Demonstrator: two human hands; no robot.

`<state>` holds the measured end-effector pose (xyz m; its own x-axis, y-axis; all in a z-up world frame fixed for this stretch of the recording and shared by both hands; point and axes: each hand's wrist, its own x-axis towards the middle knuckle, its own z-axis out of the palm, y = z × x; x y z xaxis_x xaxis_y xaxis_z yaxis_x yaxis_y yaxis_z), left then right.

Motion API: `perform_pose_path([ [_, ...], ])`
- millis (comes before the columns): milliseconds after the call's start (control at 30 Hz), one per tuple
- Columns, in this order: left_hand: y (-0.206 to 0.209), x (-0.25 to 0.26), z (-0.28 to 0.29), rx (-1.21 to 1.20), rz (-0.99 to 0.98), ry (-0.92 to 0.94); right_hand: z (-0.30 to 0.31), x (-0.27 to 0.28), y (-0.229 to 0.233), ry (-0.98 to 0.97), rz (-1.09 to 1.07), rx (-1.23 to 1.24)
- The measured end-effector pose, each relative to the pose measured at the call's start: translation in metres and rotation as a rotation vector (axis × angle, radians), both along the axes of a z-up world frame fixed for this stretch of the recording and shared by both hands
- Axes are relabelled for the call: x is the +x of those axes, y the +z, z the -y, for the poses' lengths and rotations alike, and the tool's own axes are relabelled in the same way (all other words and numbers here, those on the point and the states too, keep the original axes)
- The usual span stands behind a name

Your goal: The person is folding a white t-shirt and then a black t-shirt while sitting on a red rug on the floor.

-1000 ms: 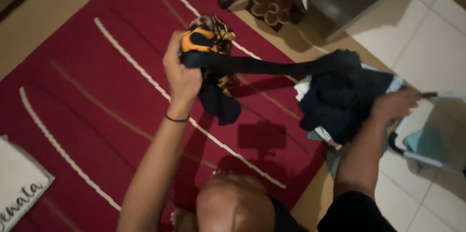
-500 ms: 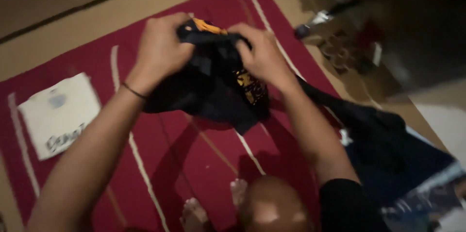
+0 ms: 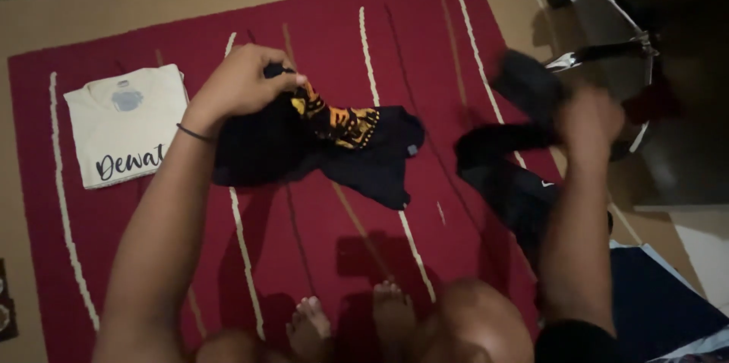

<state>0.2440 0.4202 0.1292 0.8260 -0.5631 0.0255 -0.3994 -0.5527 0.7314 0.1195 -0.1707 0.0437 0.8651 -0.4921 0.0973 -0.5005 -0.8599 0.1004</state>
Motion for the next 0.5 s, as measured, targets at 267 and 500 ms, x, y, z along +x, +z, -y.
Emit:
perform_pose_path([
  [267, -0.004, 0.010, 0.011, -0.106, 0.108, 0.112, 0.088, -0.164, -0.266, -0.127, -0.324, 0.364],
  [500, -0.004, 0.010, 0.004, -0.072, 0.060, 0.259, 0.211, -0.246, -0.256, -0.640, -0.213, -0.099],
])
